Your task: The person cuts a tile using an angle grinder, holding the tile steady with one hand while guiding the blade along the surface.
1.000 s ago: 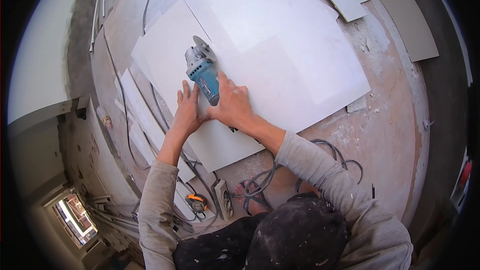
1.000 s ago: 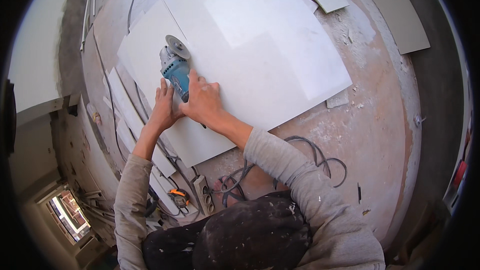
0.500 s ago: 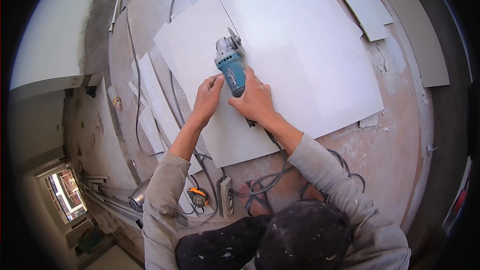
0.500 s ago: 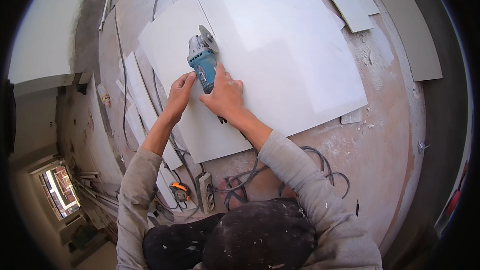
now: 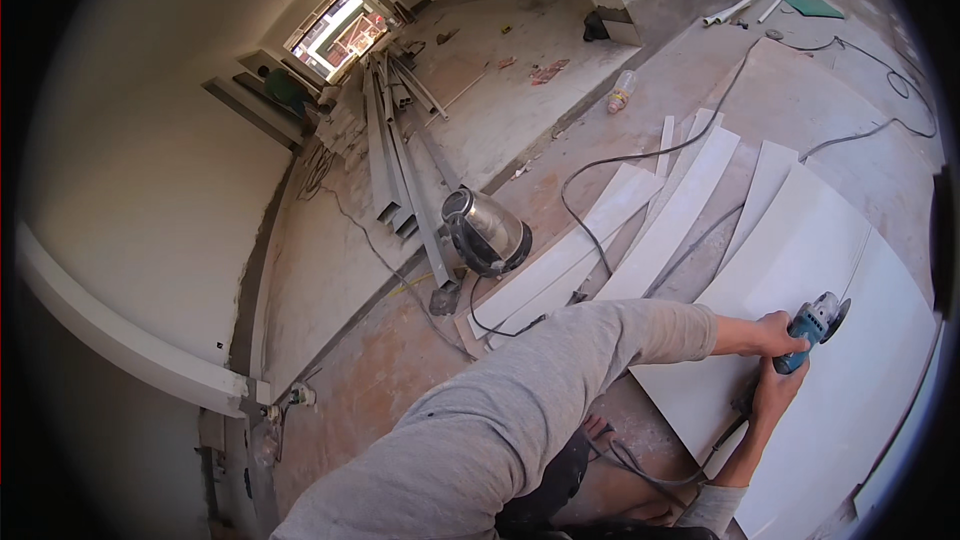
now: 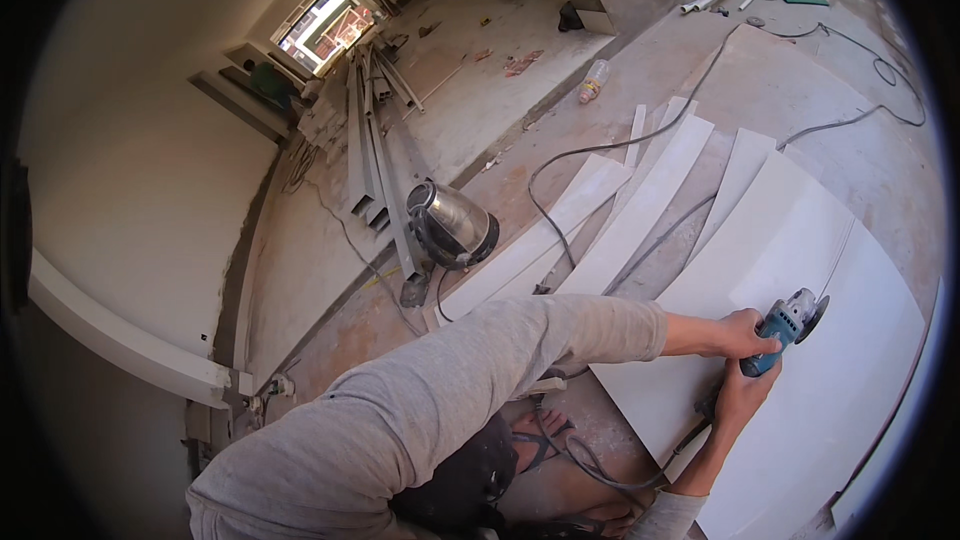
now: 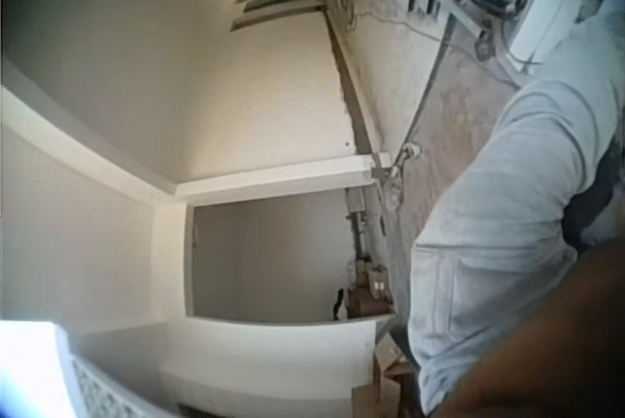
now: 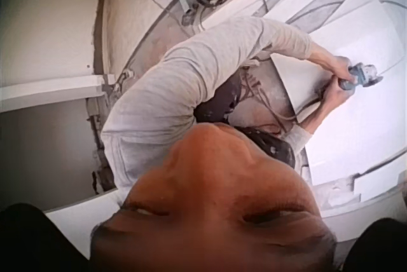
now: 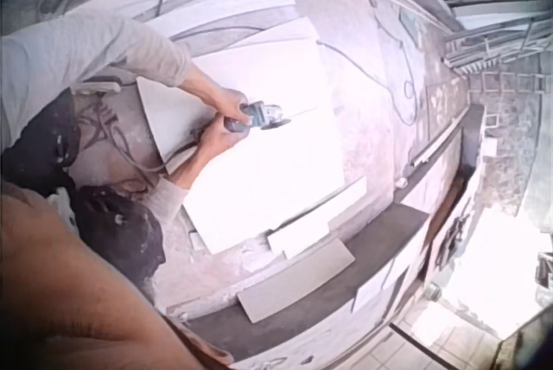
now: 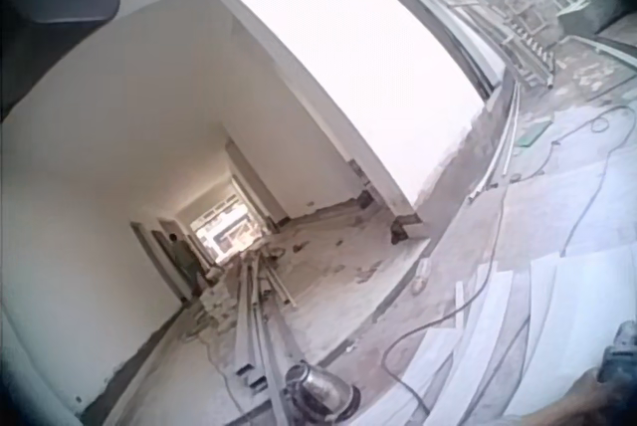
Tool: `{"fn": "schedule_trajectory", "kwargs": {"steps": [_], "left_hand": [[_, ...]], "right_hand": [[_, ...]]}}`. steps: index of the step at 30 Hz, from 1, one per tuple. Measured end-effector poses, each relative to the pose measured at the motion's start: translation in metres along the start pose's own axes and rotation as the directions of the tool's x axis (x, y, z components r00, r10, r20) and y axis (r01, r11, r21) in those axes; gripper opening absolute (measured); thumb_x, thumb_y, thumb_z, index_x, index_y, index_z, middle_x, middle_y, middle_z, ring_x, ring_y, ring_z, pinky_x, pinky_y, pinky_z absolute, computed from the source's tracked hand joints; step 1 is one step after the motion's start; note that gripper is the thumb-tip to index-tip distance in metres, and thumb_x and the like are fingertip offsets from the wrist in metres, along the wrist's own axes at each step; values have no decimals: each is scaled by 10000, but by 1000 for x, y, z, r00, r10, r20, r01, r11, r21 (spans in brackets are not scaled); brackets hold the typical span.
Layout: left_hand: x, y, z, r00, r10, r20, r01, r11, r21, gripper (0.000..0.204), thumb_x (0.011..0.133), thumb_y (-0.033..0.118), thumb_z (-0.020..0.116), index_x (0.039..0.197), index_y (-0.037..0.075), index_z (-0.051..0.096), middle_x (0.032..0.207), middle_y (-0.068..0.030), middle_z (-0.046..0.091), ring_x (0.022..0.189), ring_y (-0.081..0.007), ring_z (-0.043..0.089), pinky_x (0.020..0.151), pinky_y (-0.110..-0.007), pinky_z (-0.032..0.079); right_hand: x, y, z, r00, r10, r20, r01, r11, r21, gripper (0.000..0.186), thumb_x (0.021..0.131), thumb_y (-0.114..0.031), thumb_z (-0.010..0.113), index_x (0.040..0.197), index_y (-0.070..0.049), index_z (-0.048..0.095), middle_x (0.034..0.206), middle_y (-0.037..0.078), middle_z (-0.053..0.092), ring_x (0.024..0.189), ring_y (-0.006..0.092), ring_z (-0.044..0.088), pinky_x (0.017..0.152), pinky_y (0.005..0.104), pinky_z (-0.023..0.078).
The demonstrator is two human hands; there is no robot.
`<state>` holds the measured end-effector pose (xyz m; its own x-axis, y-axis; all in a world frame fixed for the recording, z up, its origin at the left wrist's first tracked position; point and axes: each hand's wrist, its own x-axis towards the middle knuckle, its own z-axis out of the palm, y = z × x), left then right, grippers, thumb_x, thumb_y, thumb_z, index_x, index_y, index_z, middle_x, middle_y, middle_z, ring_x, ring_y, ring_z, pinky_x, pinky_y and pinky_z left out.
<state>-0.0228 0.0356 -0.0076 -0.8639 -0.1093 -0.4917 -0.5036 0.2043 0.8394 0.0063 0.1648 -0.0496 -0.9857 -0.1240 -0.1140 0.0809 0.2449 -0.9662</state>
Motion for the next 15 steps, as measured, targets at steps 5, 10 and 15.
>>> {"fn": "schedule_trajectory", "kwargs": {"steps": [5, 10, 15], "left_hand": [[3, 2, 2, 1000, -15, 0, 15, 996, 85, 763, 858, 484, 778, 1282, -118, 578, 1255, -281, 653, 1169, -354, 653, 994, -412, 515], [1, 1, -4, 999, 20, 47, -24, 997, 79, 716, 886, 479, 752, 1249, -120, 605, 1238, -271, 664, 1153, -342, 664, 989, -402, 517], [15, -9, -39, 992, 123, -4, -113, 924, 364, 456, 1012, 366, 559, 1226, -24, 661, 1241, -263, 667, 1161, -404, 647, 1041, -479, 478]], "right_hand": [[2, -11, -4, 999, 39, 18, -39, 999, -23, 690, 899, -279, 783, 1443, 11, 475, 1298, 170, 613, 1161, 259, 606, 1019, 365, 452], [-3, -11, -2, 999, 37, -18, -38, 998, -59, 714, 875, -273, 766, 1464, -14, 457, 1283, 204, 643, 1161, 293, 634, 1027, 387, 464], [-8, -18, 19, 999, 48, -15, -48, 998, -48, 743, 815, -196, 747, 1467, -7, 446, 1256, 204, 652, 1130, 301, 650, 1012, 383, 474]]}}
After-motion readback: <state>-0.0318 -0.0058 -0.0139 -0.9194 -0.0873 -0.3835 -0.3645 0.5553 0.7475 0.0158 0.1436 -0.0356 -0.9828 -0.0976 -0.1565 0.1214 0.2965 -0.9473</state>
